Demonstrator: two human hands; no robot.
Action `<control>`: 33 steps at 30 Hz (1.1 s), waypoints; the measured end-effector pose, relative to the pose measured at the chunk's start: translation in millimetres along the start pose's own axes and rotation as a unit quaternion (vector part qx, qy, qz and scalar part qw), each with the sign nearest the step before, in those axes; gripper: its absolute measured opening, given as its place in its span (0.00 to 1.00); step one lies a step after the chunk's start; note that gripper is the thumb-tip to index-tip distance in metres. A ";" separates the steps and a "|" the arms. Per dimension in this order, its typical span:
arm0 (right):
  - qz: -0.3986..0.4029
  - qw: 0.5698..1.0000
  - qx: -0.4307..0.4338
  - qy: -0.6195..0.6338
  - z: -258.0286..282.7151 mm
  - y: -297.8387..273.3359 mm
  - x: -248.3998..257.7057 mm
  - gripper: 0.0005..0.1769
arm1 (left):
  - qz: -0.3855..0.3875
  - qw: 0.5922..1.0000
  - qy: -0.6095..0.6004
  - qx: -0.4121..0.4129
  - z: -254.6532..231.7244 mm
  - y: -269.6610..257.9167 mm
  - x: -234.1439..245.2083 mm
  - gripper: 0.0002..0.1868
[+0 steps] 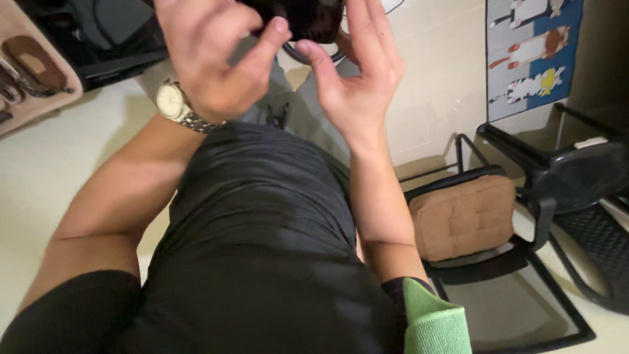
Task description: The person assembles a small black device by inserting a screw into a vented slot and tightening it with a screwdriver. They then attach two black rubber feet to the bottom of the device, pressing each into place.
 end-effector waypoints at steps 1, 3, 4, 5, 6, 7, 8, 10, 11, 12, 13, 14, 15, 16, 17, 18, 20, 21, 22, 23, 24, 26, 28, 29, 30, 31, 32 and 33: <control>0.005 1.000 0.002 0.000 5.9 -2.5 -1.8 0.37 | -0.003 1.000 0.003 0.004 1.6 0.0 2.9 0.20; 0.004 1.000 0.007 0.012 9.3 0.3 -2.9 0.37 | 0.013 1.000 0.020 -0.003 -4.5 0.7 1.1 0.16; 0.005 1.000 0.009 0.014 10.2 0.9 -3.3 0.37 | 0.028 0.998 0.027 0.040 -6.7 1.8 0.3 0.14; 0.006 1.000 0.012 0.009 10.9 1.1 -4.0 0.37 | 0.042 0.995 0.033 0.083 -11.4 3.0 0.0 0.12; 0.008 1.000 0.014 0.009 11.1 1.0 -4.8 0.37 | 0.056 0.990 0.038 0.127 -15.5 5.1 -0.5 0.11; 0.008 1.000 0.018 0.009 10.5 1.4 -4.9 0.36 | 0.054 0.987 0.051 0.142 -19.7 9.2 -1.1 0.12; 0.007 1.000 0.020 0.016 10.1 1.2 -5.4 0.35 | 0.053 0.984 0.065 0.158 -23.6 13.4 -1.5 0.13; 0.008 0.999 0.017 0.028 9.4 -0.4 -5.6 0.34 | 0.057 0.979 0.074 0.179 -28.0 18.6 1.7 0.14; 0.010 0.999 0.012 0.035 8.9 -0.4 -6.2 0.34 | 0.062 0.978 0.072 0.185 -29.2 20.0 3.9 0.14; 0.013 0.999 0.010 0.035 9.6 -0.8 -5.9 0.34 | 0.066 0.977 0.066 0.192 -29.9 21.1 5.7 0.13; 0.015 0.999 0.010 0.035 10.5 -0.3 -5.9 0.34 | 0.069 0.976 0.060 0.197 -30.2 21.9 7.5 0.13; 0.018 0.999 0.012 0.028 12.5 -0.3 -5.0 0.35 | 0.070 0.975 0.050 0.204 -30.0 22.2 9.2 0.13; 0.020 0.999 0.016 0.025 14.1 1.2 -5.5 0.35 | 0.072 0.974 0.047 0.210 -28.3 22.2 10.2 0.12; 0.023 0.999 0.020 0.022 15.5 2.9 -6.2 0.35 | 0.074 0.972 0.044 0.216 -26.3 21.8 10.8 0.12; 0.027 0.999 0.021 0.022 17.2 2.9 -5.3 0.35 | 0.080 0.970 0.047 0.224 -26.7 21.3 9.8 0.12; 0.028 0.999 0.020 0.022 18.2 3.0 -4.6 0.35 | 0.082 0.969 0.048 0.228 -26.4 20.8 9.1 0.12; 0.028 0.999 0.016 0.022 19.8 3.5 -5.5 0.35 | 0.083 0.968 0.048 0.232 -24.2 20.1 9.3 0.11; 0.028 0.999 0.015 0.023 20.2 4.1 -5.2 0.35 | 0.076 0.969 0.044 0.231 -24.6 20.7 10.7 0.11; 0.028 0.999 0.015 0.024 20.4 5.1 -4.7 0.35 | 0.069 0.970 0.041 0.230 -24.9 22.2 12.0 0.11; 0.030 0.999 0.017 0.025 21.6 5.2 -3.2 0.35 | 0.056 0.971 0.034 0.230 -27.6 23.6 14.9 0.10; 0.031 0.999 0.019 0.026 21.9 6.1 -2.4 0.35 | 0.044 0.972 0.028 0.229 -29.1 25.1 16.9 0.10; 0.032 0.999 0.022 0.027 21.9 5.9 -3.8 0.35 | 0.049 0.969 0.025 0.240 -27.7 24.9 16.1 0.12; 0.034 0.999 0.024 0.028 21.6 5.3 -2.8 0.34 | 0.058 0.937 -0.048 0.340 -21.7 18.3 11.9 0.14; 0.033 0.999 0.025 0.031 21.9 5.5 -2.0 0.34 | 0.064 0.895 -0.119 0.426 -16.4 11.5 7.0 0.15; 0.035 0.999 0.024 0.029 22.3 5.9 -0.6 0.34 | 0.070 0.839 -0.189 0.506 -12.5 1.7 1.0 0.16; 0.036 0.999 0.023 0.026 22.7 5.8 -0.2 0.33 | 0.070 0.823 -0.268 0.496 -5.3 -3.4 -5.6 0.24; 0.039 0.999 0.020 0.020 23.0 5.9 1.0 0.33 | 0.070 0.801 -0.346 0.483 9.8 -8.1 -13.4 0.33; 0.040 0.999 0.019 0.019 23.3 6.4 1.1 0.33 | 0.070 0.775 -0.422 0.465 23.8 -13.1 -20.6 0.41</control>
Point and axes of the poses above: each hand's wrist, its own y-axis towards the middle knuckle, its own x-axis out of the back of the hand, z = x × y, the point moved 4 cm from there along y, towards the middle knuckle, and after that the axes turned 9 degrees about x, right-handed, at the moved point
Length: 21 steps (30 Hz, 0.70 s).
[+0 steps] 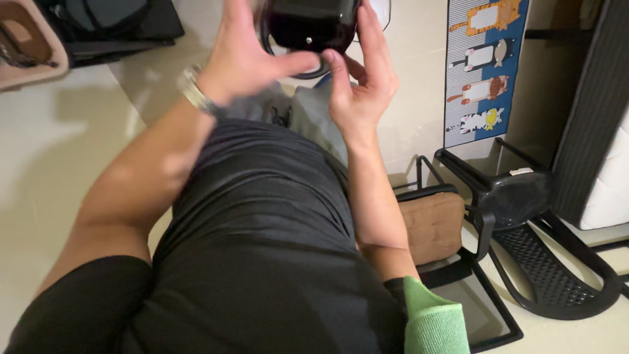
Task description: The person assembles a small black device by inserting a screw into a vented slot and tightening it with a screwdriver. They then attach two black rubber feet to the bottom of the device, pressing each into place.
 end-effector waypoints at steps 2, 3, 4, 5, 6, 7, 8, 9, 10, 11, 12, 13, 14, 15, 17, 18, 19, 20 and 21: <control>0.001 1.000 -0.002 0.004 2.9 0.1 0.2 0.33 | 0.081 0.996 -0.022 0.001 19.0 11.6 13.6 0.45; 0.000 1.000 -0.003 0.003 5.4 -0.5 0.4 0.34 | 0.122 0.992 -0.034 0.002 26.1 12.5 14.6 0.47; -0.001 1.000 -0.003 0.001 8.1 -1.6 0.7 0.34 | 0.105 0.994 -0.017 -0.018 30.7 10.3 15.0 0.46; -0.003 1.000 -0.004 -0.008 11.4 -3.4 1.3 0.35 | 0.087 0.995 0.000 -0.038 32.9 6.4 15.4 0.45; -0.007 1.000 -0.003 -0.017 14.1 -3.2 1.5 0.36 | 0.071 0.996 0.017 -0.060 32.8 4.4 16.0 0.43; -0.012 1.000 -0.005 -0.009 16.1 -2.1 1.3 0.35 | 0.069 0.995 -0.012 -0.069 32.1 3.1 14.4 0.44; -0.017 1.000 -0.009 0.000 18.8 -2.4 0.8 0.35 | 0.068 0.994 -0.040 -0.075 30.4 0.0 11.7 0.45; -0.022 1.000 -0.013 0.008 21.1 -2.1 0.6 0.35 | 0.067 0.992 -0.068 -0.080 27.9 -0.8 10.7 0.46; -0.023 1.000 -0.016 0.015 22.1 0.3 0.6 0.34 | 0.075 0.991 -0.078 -0.077 25.5 1.3 10.2 0.46; -0.024 0.999 -0.019 0.021 22.3 3.0 0.1 0.34 | 0.084 0.990 -0.087 -0.074 22.9 3.7 10.5 0.47; -0.023 0.999 -0.023 0.027 22.5 4.3 -0.7 0.33 | 0.091 0.989 -0.097 -0.070 20.7 4.6 11.2 0.47; -0.027 0.999 -0.024 0.026 22.3 5.3 -2.2 0.33 | 0.091 0.990 -0.085 -0.066 18.5 4.4 12.9 0.47; -0.028 0.999 -0.026 0.025 21.9 5.8 -3.3 0.33 | 0.091 0.991 -0.075 -0.061 15.9 2.0 13.6 0.46; -0.030 0.999 -0.028 0.024 21.4 6.0 -3.6 0.33 | 0.090 0.992 -0.066 -0.063 13.1 1.7 13.4 0.46; -0.033 0.999 -0.022 0.025 18.6 9.0 -6.1 0.32 | 0.092 0.992 -0.045 -0.080 6.7 7.2 16.3 0.46; -0.032 0.999 -0.022 0.025 18.5 6.2 -6.5 0.32 | 0.092 0.991 -0.037 -0.089 4.3 5.5 16.1 0.46; -0.034 0.998 -0.032 0.039 17.5 2.8 -6.9 0.31 | 0.096 0.992 -0.043 -0.065 4.2 3.8 15.3 0.47; -0.039 0.997 -0.038 0.052 14.4 3.4 -7.7 0.30 | 0.102 0.993 -0.049 -0.046 3.8 6.1 14.8 0.47; -0.043 0.996 -0.043 0.066 11.2 4.8 -8.1 0.29 | 0.108 0.992 -0.055 -0.027 3.5 9.7 14.5 0.48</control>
Point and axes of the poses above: each hand's wrist, its own y-axis towards the middle knuckle, its own x-axis out of the back of the hand, z = x × y, the point moved 4 cm from there along y, towards the middle knuckle, and after that the axes turned 9 degrees about x, right-handed, at the moved point
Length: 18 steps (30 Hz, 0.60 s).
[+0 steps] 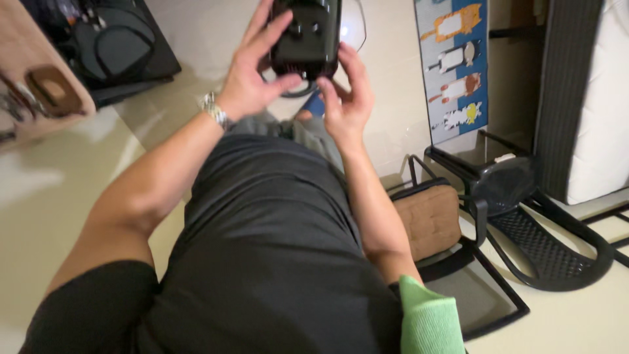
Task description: The person assembles a small black device by inserting a screw into a vented slot and tightening it with a screwdriver. They then attach two black rubber feet to the bottom of the device, pressing each into place.
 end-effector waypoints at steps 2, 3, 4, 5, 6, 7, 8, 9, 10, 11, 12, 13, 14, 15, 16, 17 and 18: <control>-0.009 1.000 -0.008 -0.014 -8.3 9.7 0.5 0.30 | -0.023 0.989 0.138 -0.048 -6.2 10.9 6.2 0.49; -0.010 0.999 -0.028 -0.022 -8.2 3.4 2.6 0.30 | -0.034 0.978 0.199 -0.058 -6.8 4.6 4.3 0.50; -0.008 0.999 -0.043 -0.016 -7.3 -1.6 3.7 0.31 | -0.025 0.979 0.199 -0.043 -5.5 1.9 3.7 0.50; -0.011 0.999 -0.047 -0.009 -8.9 2.7 2.7 0.32 | -0.016 0.978 0.204 -0.040 -6.0 9.8 8.3 0.49; -0.013 0.999 -0.051 -0.001 -8.6 6.2 1.4 0.33 | -0.006 0.977 0.209 -0.036 -7.5 15.7 12.0 0.49; -0.015 0.999 -0.046 -0.006 -6.7 10.3 -0.6 0.33 | 0.017 0.986 0.163 -0.029 -8.9 24.2 17.6 0.52; -0.018 0.999 -0.042 -0.010 -3.1 11.3 -2.8 0.33 | 0.041 0.992 0.116 -0.021 -9.4 31.8 24.9 0.55; -0.024 0.999 -0.041 -0.016 1.7 7.2 -6.3 0.33 | 0.071 0.995 0.069 -0.008 -6.7 35.7 29.8 0.59; -0.052 0.997 -0.052 -0.033 4.0 4.1 -8.0 0.33 | 0.084 0.996 0.016 -0.035 -3.3 44.4 34.1 0.57; -0.084 0.993 -0.066 -0.048 5.5 -0.5 -12.0 0.33 | 0.102 0.992 -0.037 -0.058 3.1 59.1 40.8 0.54; -0.117 0.988 -0.080 -0.064 6.2 -5.5 -16.5 0.33 | 0.120 0.986 -0.090 -0.078 11.5 73.3 46.9 0.52; -0.160 0.980 -0.045 -0.110 12.0 -13.8 -24.3 0.29 | 0.114 0.984 -0.138 -0.009 26.9 86.8 53.9 0.44; -0.200 0.967 -0.011 -0.157 16.8 -21.5 -33.2 0.25 | 0.105 0.976 -0.183 0.062 43.1 99.4 59.2 0.36; -0.240 0.948 0.020 -0.207 18.8 -26.0 -43.0 0.22 | 0.095 0.960 -0.224 0.135 60.1 111.1 64.8 0.29; -0.256 0.942 0.019 -0.215 17.3 -28.9 -54.8 0.20 | 0.123 0.972 -0.175 0.103 66.2 120.8 69.6 0.25; -0.266 0.938 0.019 -0.222 19.1 -32.7 -62.8 0.18 | 0.145 0.979 -0.128 0.068 68.4 125.9 69.8 0.21; -0.275 0.934 0.018 -0.229 22.0 -35.5 -70.2 0.16 | 0.167 0.982 -0.082 0.032 68.7 127.7 66.9 0.17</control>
Point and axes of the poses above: each hand's wrist, its own y-axis towards the middle knuckle, its own x-axis out of the back of the hand, z = x × y, the point moved 4 cm from there along y, towards the middle knuckle, and after that the axes turned 9 degrees about x, right-handed, at the moved point
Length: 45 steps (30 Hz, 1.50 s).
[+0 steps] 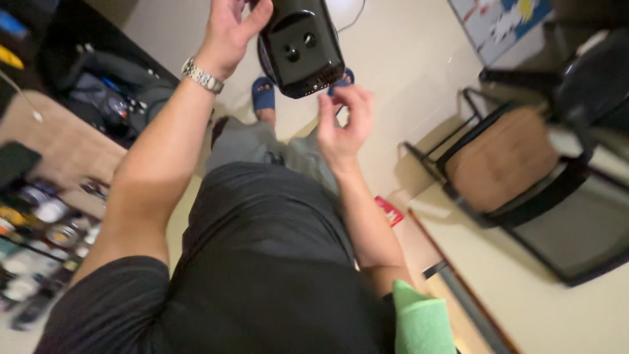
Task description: The person assembles a small black device by inserting a screw into a vented slot and tightening it with a screwdriver. They then attach two black rubber feet to the bottom of the device, pressing each into place.
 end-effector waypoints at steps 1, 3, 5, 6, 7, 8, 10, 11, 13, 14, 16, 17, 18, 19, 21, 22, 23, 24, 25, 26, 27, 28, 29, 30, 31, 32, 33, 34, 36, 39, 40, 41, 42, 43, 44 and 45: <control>-0.016 1.000 -0.003 -0.012 4.8 -3.8 -4.7 0.16 | -0.005 1.000 -0.004 0.008 2.7 1.0 0.0 0.16; -0.042 0.998 -0.010 -0.035 14.3 -8.0 -12.2 0.15 | -0.019 0.999 -0.011 0.028 5.9 -2.3 -0.3 0.12; -0.049 0.997 -0.050 -0.010 15.0 -6.7 -16.9 0.14 | -0.024 0.999 -0.003 0.034 5.5 -6.3 -1.6 0.12; -0.054 0.996 -0.069 0.004 14.3 -5.7 -18.4 0.14 | -0.025 0.999 0.003 0.036 4.1 -7.4 -1.2 0.12; -0.059 0.994 -0.084 0.026 13.7 -4.4 -18.1 0.13 | -0.025 0.999 0.009 0.030 2.0 -8.6 -1.3 0.12; -0.064 0.992 -0.098 0.049 12.9 -3.6 -18.1 0.12 | -0.024 0.999 0.014 0.023 -0.4 -9.5 -0.3 0.12; -0.070 0.985 -0.130 0.092 8.9 -4.2 -17.8 0.11 | -0.015 1.000 0.022 0.012 -2.2 -8.9 0.4 0.13; -0.070 0.980 -0.147 0.114 5.1 -3.9 -18.4 0.10 | -0.008 1.000 0.025 0.006 -3.2 -8.9 1.4 0.13; -0.061 0.977 -0.157 0.128 0.4 -3.0 -19.9 0.10 | -0.001 1.000 0.023 0.015 -2.9 -7.4 4.4 0.13; -0.053 0.980 -0.151 0.121 -0.9 -1.7 -20.0 0.10 | 0.000 0.999 0.020 0.030 -2.2 -5.8 6.4 0.12; -0.035 0.987 -0.128 0.089 -1.3 1.2 -18.5 0.09 | 0.008 0.999 0.021 0.031 -3.1 -2.4 7.5 0.12; -0.026 0.991 -0.112 0.064 -0.4 3.0 -17.1 0.09 | 0.016 0.999 0.026 0.018 -5.5 -0.9 7.1 0.13; -0.018 0.994 -0.096 0.039 0.8 5.1 -15.8 0.08 | 0.024 0.999 0.032 0.005 -8.5 0.2 6.3 0.14; -0.012 0.996 -0.086 0.037 1.4 7.8 -14.6 0.08 | 0.019 0.999 0.028 0.015 -9.8 0.9 6.0 0.14; -0.001 0.997 -0.066 0.033 3.2 13.7 -12.6 0.08 | 0.009 0.999 0.020 0.036 -12.6 0.9 4.3 0.15; -0.009 0.998 -0.060 0.016 5.1 16.0 -11.0 0.08 | 0.007 0.999 0.029 0.037 -15.0 0.6 4.0 0.15; -0.017 0.998 -0.053 -0.001 7.2 18.1 -9.7 0.08 | 0.006 0.999 0.038 0.037 -17.1 1.5 4.1 0.15; -0.026 0.998 -0.046 -0.018 9.4 19.8 -8.3 0.09 | 0.006 0.998 0.047 0.038 -18.5 2.5 4.3 0.15; -0.023 0.998 -0.019 -0.056 13.4 21.4 -6.6 0.10 | 0.014 0.998 0.062 0.030 -20.2 2.5 3.7 0.14; -0.019 0.995 0.009 -0.094 17.1 22.7 -5.0 0.11 | 0.023 0.997 0.076 0.023 -22.2 2.0 3.8 0.14; -0.016 0.991 0.038 -0.131 19.6 24.7 -4.4 0.12 | 0.030 0.996 0.081 0.014 -23.7 4.1 3.5 0.13; -0.017 0.991 0.033 -0.132 19.3 25.7 -4.3 0.12 | 0.037 0.996 0.086 0.004 -24.7 6.1 2.7 0.13; -0.015 0.991 0.025 -0.131 20.8 23.5 -4.2 0.12 | 0.040 0.996 0.082 -0.001 -25.8 4.2 3.0 0.13; -0.014 0.991 0.018 -0.131 21.9 20.9 -4.5 0.13 | 0.043 0.996 0.077 -0.007 -26.4 1.7 2.7 0.13; -0.024 0.993 0.000 -0.111 20.8 19.1 -4.5 0.12 | 0.037 0.997 0.069 -0.004 -26.0 0.6 2.4 0.13; -0.034 0.995 -0.017 -0.092 19.7 16.9 -5.0 0.11 | 0.031 0.998 0.060 -0.001 -25.6 -0.2 2.2 0.13; -0.047 0.996 -0.032 -0.071 17.3 16.0 -6.7 0.10 | 0.026 0.998 0.052 -0.002 -25.9 2.0 3.0 0.13; -0.052 0.995 -0.053 -0.065 14.9 14.4 -8.5 0.08 | 0.018 0.997 0.069 0.005 -25.6 2.6 4.0 0.12; -0.056 0.992 -0.097 -0.049 11.2 9.2 -11.2 0.07 | -0.003 0.995 0.102 0.020 -23.6 -1.5 5.6 0.11; -0.059 0.991 -0.116 -0.042 10.0 1.6 -16.1 0.05 | -0.008 0.995 0.103 0.007 -17.2 -2.8 7.5 0.10; -0.071 0.988 -0.140 -0.004 8.6 -0.5 -16.5 0.04 | -0.015 0.994 0.113 0.005 -14.3 -1.8 6.6 0.10; -0.081 0.983 -0.162 0.037 7.0 -1.6 -16.9 0.04 | -0.024 0.992 0.124 0.002 -12.6 -0.4 6.2 0.10; -0.090 0.976 -0.185 0.078 6.2 -2.6 -16.9 0.04 | -0.033 0.990 0.135 -0.001 -12.6 0.1 5.2 0.10; -0.088 0.973 -0.199 0.076 5.1 -1.1 -15.1 0.03 | -0.042 0.987 0.156 -0.010 -14.2 0.4 0.2 0.11; -0.085 0.971 -0.213 0.073 4.4 0.0 -13.2 0.02 | -0.050 0.983 0.176 -0.018 -16.3 1.4 -5.6 0.12; -0.080 0.968 -0.229 0.066 4.7 -1.1 -14.8 0.01 | -0.047 0.985 0.163 -0.022 -18.5 -1.0 -7.3 0.12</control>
Point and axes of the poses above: each hand's wrist, its own y-axis towards the middle knuckle, its own x-axis out of the back of the hand, z = x × y, the point moved 4 cm from there along y, towards the middle knuckle, and after that the axes turned 9 degrees about x, right-handed, at the moved point
